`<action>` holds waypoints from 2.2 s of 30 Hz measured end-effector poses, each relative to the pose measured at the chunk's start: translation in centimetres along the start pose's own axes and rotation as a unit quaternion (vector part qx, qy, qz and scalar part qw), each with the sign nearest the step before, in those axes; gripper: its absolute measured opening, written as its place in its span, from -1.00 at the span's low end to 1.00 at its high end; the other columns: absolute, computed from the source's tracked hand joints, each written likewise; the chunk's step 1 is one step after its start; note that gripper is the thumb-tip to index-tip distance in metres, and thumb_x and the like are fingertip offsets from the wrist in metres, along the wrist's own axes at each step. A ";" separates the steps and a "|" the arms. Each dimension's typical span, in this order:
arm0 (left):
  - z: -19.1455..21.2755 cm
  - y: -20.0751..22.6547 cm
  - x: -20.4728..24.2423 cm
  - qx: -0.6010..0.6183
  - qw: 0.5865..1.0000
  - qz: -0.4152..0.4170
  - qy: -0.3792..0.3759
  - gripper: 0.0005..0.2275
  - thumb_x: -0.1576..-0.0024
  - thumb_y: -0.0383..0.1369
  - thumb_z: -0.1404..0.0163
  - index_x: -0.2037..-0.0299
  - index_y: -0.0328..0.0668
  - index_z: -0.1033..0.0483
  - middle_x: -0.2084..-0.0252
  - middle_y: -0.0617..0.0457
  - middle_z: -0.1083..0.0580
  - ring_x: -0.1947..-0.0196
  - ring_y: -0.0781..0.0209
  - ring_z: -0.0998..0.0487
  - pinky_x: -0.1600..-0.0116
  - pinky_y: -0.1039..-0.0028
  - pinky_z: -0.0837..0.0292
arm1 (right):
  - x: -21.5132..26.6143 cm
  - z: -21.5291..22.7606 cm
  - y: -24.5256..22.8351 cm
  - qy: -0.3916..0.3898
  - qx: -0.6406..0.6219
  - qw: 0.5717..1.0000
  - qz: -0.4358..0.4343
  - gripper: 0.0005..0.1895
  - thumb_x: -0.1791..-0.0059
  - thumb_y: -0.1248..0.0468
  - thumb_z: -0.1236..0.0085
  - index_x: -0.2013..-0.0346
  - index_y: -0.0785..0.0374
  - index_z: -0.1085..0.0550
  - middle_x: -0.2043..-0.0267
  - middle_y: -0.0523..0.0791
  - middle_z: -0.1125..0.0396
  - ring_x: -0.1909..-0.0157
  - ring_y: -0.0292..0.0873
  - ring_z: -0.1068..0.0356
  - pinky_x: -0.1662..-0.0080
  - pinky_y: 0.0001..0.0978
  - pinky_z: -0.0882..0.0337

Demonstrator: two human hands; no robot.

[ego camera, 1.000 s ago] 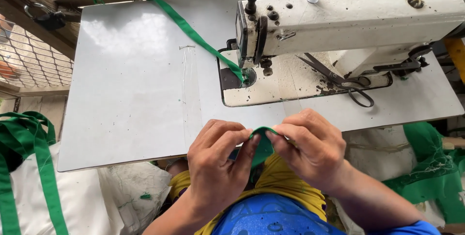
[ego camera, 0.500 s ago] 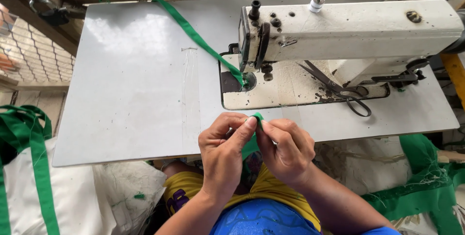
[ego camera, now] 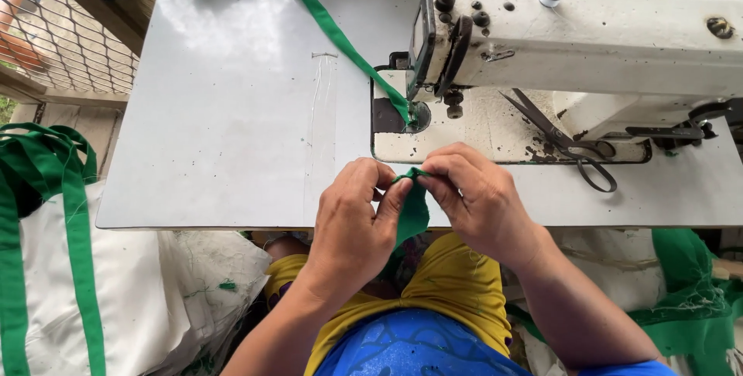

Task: Folding and sewing green fabric straps using an industrial sewing machine

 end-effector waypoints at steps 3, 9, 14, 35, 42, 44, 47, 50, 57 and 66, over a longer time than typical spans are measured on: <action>-0.2 0.2 0.4 -0.057 0.994 -0.048 0.084 -0.80 -0.25 -0.37 -0.07 0.43 -0.16 -0.43 0.50 0.05 -0.41 0.47 0.09 -0.51 0.41 0.40 -0.43 | 0.5 -0.2 -0.2 0.032 0.034 0.999 0.014 -0.90 -0.11 0.35 -0.09 0.19 0.34 -0.52 0.26 -0.04 -0.43 0.27 -0.06 -0.52 0.25 -0.34 -0.52; -1.0 1.2 0.2 -0.007 0.980 -0.077 0.181 -0.79 -0.21 -0.42 -0.10 0.50 -0.15 -0.50 0.48 0.06 -0.46 0.42 0.12 -0.53 0.38 0.50 -0.42 | 1.8 -1.0 -1.0 0.171 0.186 0.960 0.118 -0.95 -0.05 0.38 -0.21 0.24 0.34 -0.56 0.40 -0.07 -0.35 0.40 -0.13 -0.37 0.31 -0.34 -0.49; -2.5 -1.3 0.0 0.135 0.970 0.015 0.201 -0.78 -0.20 -0.43 -0.12 0.54 -0.17 -0.54 0.50 0.05 -0.52 0.45 0.23 -0.53 0.41 0.53 -0.39 | 3.0 -2.5 0.6 0.232 0.218 0.938 0.137 -0.93 0.01 0.43 -0.30 0.26 0.37 -0.57 0.40 -0.07 -0.37 0.43 -0.15 -0.40 0.31 -0.38 -0.49; -6.7 -6.6 1.1 0.422 0.836 0.267 0.227 -0.84 -0.09 -0.53 -0.16 0.55 -0.37 -0.59 0.58 0.03 -0.49 0.49 0.36 -0.54 0.28 0.46 -0.57 | 3.3 -3.1 2.0 0.234 -0.017 0.972 -0.013 -0.96 -0.01 0.50 -0.25 0.25 0.44 -0.60 0.36 0.00 -0.42 0.39 -0.14 -0.41 0.27 -0.26 -0.48; -6.3 -6.9 1.3 0.455 0.807 0.294 0.235 -0.85 -0.08 -0.55 -0.19 0.54 -0.43 -0.62 0.60 -0.11 -0.52 0.55 0.31 -0.55 0.29 0.40 -0.62 | 3.1 -4.0 2.7 0.169 -0.055 0.984 -0.031 -0.89 0.02 0.51 -0.31 0.20 0.44 -0.62 0.31 0.01 -0.41 0.39 -0.20 -0.37 0.28 -0.31 -0.46; -6.6 -7.9 2.3 0.449 0.818 0.290 0.211 -0.81 -0.15 -0.45 -0.14 0.48 -0.42 -0.64 0.52 -0.12 -0.54 0.44 0.28 -0.54 0.22 0.32 -0.62 | 3.2 -3.9 2.6 0.161 -0.072 0.983 -0.046 -0.87 0.04 0.51 -0.33 0.19 0.42 -0.63 0.31 -0.01 -0.42 0.39 -0.22 -0.38 0.29 -0.33 -0.47; -5.1 -6.9 2.4 0.413 0.859 0.254 0.165 -0.73 -0.24 -0.33 -0.03 0.37 -0.40 -0.69 0.36 -0.15 -0.57 0.25 0.21 -0.55 0.07 0.20 -0.62 | 2.9 -3.9 3.2 0.150 -0.120 0.979 -0.064 -0.83 0.08 0.51 -0.37 0.20 0.42 -0.63 0.32 -0.01 -0.43 0.37 -0.27 -0.39 0.29 -0.36 -0.48; -3.5 -5.8 2.8 0.349 0.906 0.211 0.111 -0.74 -0.21 -0.36 0.04 0.26 -0.38 -0.71 0.25 -0.13 -0.57 0.14 0.20 -0.56 -0.02 0.21 -0.59 | 2.7 -4.0 3.8 0.124 -0.176 0.973 -0.085 -0.84 0.12 0.53 -0.37 0.24 0.44 -0.63 0.34 0.00 -0.44 0.37 -0.28 -0.39 0.31 -0.37 -0.47; 0.9 -1.5 3.2 0.093 0.994 0.055 -0.009 -0.51 -0.08 -0.31 -0.18 -0.24 -0.17 -0.42 -0.12 -0.01 -0.47 -0.08 0.16 -0.55 -0.16 0.35 -0.55 | 2.8 -3.2 0.9 -0.055 -0.141 0.984 -0.093 -0.89 -0.06 0.37 -0.12 0.15 0.32 -0.55 0.19 -0.07 -0.42 0.15 -0.15 -0.46 0.09 -0.41 -0.51; 0.5 1.0 3.7 0.081 0.988 -0.091 0.096 -0.85 -0.15 -0.54 -0.18 0.09 -0.21 -0.62 0.27 0.03 -0.55 0.27 0.25 -0.61 0.15 0.58 -0.61 | 2.8 -2.1 -1.1 0.031 -0.136 0.988 -0.062 -0.89 -0.07 0.41 -0.08 0.14 0.33 -0.52 0.24 -0.03 -0.41 0.22 -0.12 -0.44 0.17 -0.42 -0.53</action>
Point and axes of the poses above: each hand's wrist, its own x-axis away from the middle knuckle, its own z-axis out of the back of the hand, y = z × x, the point moved 7 cm from there along -x, towards the middle knuckle
